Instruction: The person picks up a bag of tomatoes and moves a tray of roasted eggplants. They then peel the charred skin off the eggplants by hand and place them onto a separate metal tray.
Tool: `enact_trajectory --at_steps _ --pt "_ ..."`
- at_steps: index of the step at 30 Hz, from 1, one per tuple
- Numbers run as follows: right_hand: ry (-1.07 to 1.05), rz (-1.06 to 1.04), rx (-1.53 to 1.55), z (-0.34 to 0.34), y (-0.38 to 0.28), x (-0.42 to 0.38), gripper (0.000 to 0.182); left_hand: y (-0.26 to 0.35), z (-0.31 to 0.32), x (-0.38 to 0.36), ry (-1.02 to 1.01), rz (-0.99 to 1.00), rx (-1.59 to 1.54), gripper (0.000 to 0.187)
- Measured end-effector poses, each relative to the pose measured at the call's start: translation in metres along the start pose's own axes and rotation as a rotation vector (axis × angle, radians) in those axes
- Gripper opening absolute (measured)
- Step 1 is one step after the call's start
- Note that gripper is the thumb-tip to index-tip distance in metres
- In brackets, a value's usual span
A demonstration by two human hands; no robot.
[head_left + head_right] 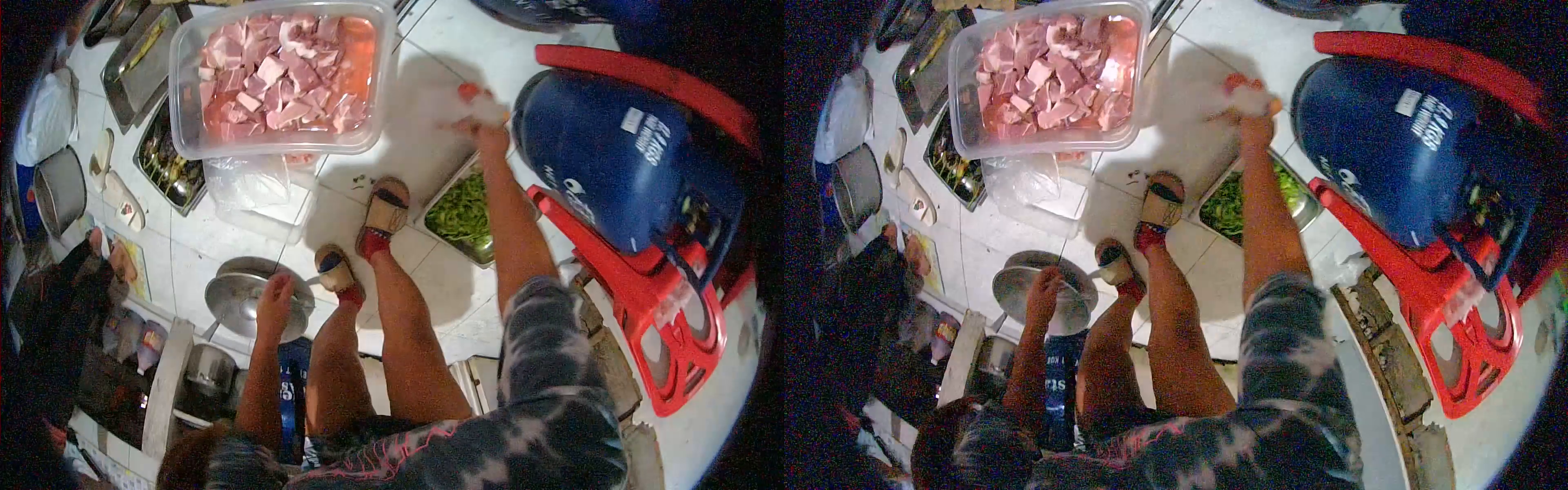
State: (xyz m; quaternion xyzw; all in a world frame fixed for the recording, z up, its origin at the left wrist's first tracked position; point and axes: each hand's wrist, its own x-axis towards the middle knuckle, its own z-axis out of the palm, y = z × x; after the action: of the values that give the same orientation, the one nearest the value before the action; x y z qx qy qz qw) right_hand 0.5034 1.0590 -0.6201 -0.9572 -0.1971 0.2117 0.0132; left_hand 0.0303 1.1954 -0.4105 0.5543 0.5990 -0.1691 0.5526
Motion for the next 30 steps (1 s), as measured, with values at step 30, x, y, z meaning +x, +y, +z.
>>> enact_trajectory --at_steps 30 --pt "-0.943 0.053 0.987 -0.057 -0.226 -0.199 0.027 -0.156 -0.212 0.18 0.147 0.051 0.08 0.019"
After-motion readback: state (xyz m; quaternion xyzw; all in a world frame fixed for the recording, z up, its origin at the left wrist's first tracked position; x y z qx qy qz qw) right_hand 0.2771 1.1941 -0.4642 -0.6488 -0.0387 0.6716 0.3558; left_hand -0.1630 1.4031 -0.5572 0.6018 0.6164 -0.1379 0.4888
